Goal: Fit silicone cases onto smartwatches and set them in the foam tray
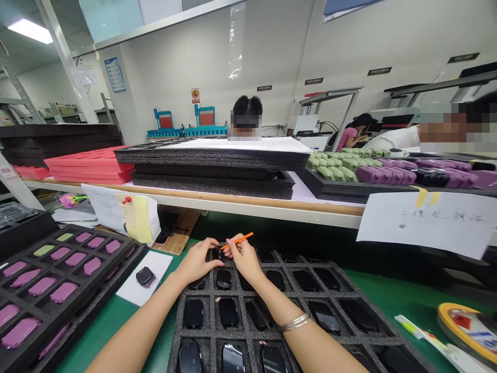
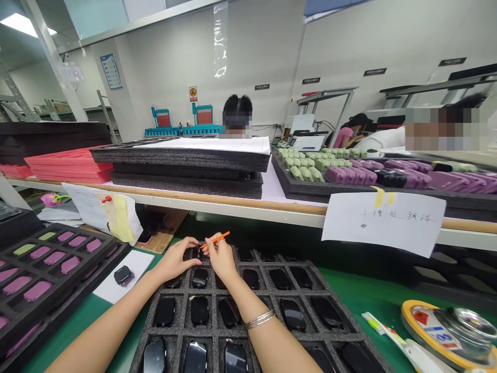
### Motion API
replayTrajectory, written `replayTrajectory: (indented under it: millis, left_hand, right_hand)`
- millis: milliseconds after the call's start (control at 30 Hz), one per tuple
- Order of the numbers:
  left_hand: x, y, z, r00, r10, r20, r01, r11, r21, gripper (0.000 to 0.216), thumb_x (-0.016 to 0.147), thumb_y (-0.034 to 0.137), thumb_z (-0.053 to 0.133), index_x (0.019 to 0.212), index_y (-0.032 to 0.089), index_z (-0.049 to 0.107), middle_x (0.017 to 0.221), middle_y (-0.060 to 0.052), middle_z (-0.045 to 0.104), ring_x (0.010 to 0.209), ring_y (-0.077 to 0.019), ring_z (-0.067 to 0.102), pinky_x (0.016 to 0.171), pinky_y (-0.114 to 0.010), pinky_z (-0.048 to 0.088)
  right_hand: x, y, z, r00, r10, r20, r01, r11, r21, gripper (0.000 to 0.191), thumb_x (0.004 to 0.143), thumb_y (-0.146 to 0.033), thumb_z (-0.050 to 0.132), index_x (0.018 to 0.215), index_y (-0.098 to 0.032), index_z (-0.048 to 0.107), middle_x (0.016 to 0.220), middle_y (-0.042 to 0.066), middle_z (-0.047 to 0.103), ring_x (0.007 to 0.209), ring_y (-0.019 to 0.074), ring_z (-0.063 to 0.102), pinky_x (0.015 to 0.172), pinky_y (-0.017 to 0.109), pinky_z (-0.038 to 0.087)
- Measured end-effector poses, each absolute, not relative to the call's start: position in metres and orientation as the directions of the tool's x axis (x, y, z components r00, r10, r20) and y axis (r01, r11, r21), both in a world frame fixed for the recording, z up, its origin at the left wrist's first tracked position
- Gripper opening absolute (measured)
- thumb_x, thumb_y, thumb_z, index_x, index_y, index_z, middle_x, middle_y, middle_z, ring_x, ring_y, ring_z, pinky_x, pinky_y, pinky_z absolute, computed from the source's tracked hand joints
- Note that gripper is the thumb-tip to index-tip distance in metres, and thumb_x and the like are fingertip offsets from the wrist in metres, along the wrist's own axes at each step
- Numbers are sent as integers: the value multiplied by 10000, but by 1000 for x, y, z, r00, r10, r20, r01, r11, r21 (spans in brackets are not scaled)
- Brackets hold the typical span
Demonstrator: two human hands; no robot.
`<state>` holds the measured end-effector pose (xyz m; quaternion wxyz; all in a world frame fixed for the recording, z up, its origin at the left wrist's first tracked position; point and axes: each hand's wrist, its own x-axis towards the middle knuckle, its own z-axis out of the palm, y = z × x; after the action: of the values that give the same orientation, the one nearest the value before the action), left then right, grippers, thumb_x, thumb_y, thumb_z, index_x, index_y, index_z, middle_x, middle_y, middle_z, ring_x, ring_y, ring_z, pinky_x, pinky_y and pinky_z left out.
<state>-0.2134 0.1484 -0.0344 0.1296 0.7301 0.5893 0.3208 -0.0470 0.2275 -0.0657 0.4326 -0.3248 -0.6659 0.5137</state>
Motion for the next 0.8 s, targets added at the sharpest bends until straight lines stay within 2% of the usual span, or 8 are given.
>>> replayTrajectory:
  millis: [133, 267, 467, 567, 600, 667, 733, 800]
  left_hand:
    - [-215, 147, -33, 121, 936, 330, 794, -290, 534, 365, 832, 404, 738, 1149, 257, 630, 1150, -59, 708, 1124, -270, 637, 987, -423, 502]
    - [-217, 146, -32, 119, 929, 350, 812, -294, 504, 336, 866, 425, 696, 1165, 272, 688, 1256, -67, 664, 1225, -279, 562, 1098, -478, 408]
    - [-224, 125, -42, -100, 925, 367, 821, -131, 555, 353, 985, 418, 457, 1233, 248, 644, 1391, -99, 553, 1357, -270, 461, 1186, -501, 298]
    - [-223, 86, -55, -238, 916, 324, 791, -11, 612, 477, 954, 448, 477, 1363, 209, 527, 1499, -153, 436, 1462, -335, 328, 1201, -571, 249]
    - [-222, 70, -60, -271, 916, 297, 774, 24, 632, 542, 934, 461, 502, 1409, 201, 474, 1523, -168, 406, 1483, -359, 286, 1193, -597, 255]
    - [-217, 36, -68, -303, 922, 241, 738, 68, 671, 632, 915, 496, 519, 1461, 201, 399, 1541, -182, 395, 1488, -381, 283, 1167, -617, 305]
    - [-211, 8, -73, -315, 930, 188, 700, 93, 708, 679, 918, 535, 507, 1505, 249, 323, 1577, -154, 370, 1479, -361, 321, 1157, -597, 348]
    - [-204, -9, -72, -310, 948, 71, 590, 133, 796, 710, 912, 571, 512, 1529, 319, 267, 1615, -93, 335, 1476, -328, 339, 1168, -556, 358]
  right_hand:
    - [-47, 224, -61, -394, 880, 265, 10, 293, -956, 247, 984, -362, 596, 1112, -156, 641, 1020, 46, 689, 811, 155, 678, 727, 339, 592]
    - [-43, 221, -49, -316, 905, 285, 45, 314, -948, 252, 991, -367, 583, 1122, -158, 638, 1032, 49, 689, 825, 157, 679, 746, 346, 589]
    - [34, 206, -21, -329, 908, 260, 177, 330, -927, 304, 991, -432, 559, 1074, -159, 664, 1004, 54, 720, 814, 161, 698, 769, 360, 587]
    - [115, 185, -12, -276, 927, 255, 308, 336, -890, 324, 860, -554, 627, 927, -253, 728, 1010, 57, 765, 938, 252, 722, 922, 420, 541]
    - [144, 176, -11, -234, 940, 250, 361, 323, -875, 333, 777, -582, 675, 896, -277, 737, 1021, 63, 773, 1001, 300, 711, 941, 441, 527]
    - [197, 154, -15, -120, 965, 231, 461, 260, -848, 367, 639, -590, 730, 860, -297, 731, 978, 89, 784, 982, 379, 712, 908, 501, 528]
    - [238, 132, -27, -14, 976, 218, 524, 193, -830, 406, 568, -577, 734, 858, -294, 714, 980, 130, 783, 1002, 435, 702, 888, 550, 531]
    - [263, 111, -45, 98, 980, 172, 578, 85, -812, 448, 531, -604, 708, 861, -301, 693, 1015, 138, 780, 1067, 438, 687, 899, 539, 550]
